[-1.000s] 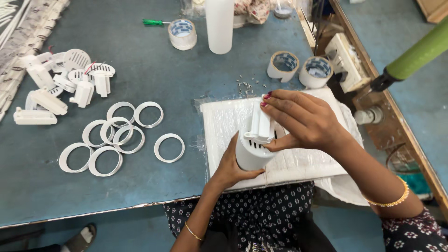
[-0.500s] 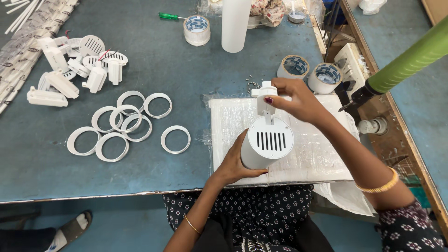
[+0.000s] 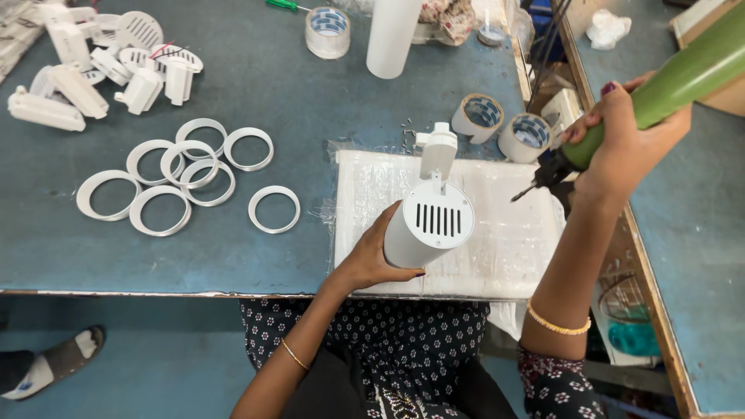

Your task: The person uses a green cordless drill to fasten screws into a white cylindrical plastic housing with a vented top. They repeatedly pick up housings, align them on a foam pad, drive screws, and set the assembled units aside. White plastic rings and other components are visible on the table.

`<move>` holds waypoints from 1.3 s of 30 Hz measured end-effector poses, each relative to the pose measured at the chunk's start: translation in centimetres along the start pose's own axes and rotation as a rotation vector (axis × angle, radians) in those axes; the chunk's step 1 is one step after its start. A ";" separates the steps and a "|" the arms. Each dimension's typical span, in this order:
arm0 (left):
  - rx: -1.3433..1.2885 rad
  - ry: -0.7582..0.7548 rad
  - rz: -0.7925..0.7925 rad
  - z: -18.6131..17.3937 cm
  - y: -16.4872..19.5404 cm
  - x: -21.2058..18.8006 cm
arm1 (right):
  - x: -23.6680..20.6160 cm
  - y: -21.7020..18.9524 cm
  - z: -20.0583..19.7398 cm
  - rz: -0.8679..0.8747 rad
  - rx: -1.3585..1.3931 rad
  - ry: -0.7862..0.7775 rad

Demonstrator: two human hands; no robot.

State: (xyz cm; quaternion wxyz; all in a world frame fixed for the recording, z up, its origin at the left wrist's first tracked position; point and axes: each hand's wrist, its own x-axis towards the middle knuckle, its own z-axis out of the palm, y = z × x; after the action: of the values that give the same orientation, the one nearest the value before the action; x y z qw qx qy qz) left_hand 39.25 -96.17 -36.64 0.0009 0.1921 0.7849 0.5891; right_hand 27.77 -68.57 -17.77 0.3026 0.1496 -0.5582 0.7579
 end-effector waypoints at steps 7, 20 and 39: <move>-0.023 0.007 -0.011 -0.3 0.6 -0.1 | -1.8 -5.3 4.3 -0.181 0.051 -0.330; -0.007 0.012 0.011 -0.9 0.1 -0.6 | -3.5 -4.7 8.0 -0.159 0.039 -0.439; -0.008 0.017 0.013 0.1 -1.2 -0.9 | -4.7 -4.8 7.7 -0.209 0.032 -0.438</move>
State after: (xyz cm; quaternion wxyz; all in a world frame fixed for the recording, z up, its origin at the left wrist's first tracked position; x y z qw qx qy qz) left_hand 39.76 -96.63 -37.96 -0.0088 0.1922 0.7812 0.5939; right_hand 33.54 -76.23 -14.24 0.2486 0.3722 -0.5800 0.6806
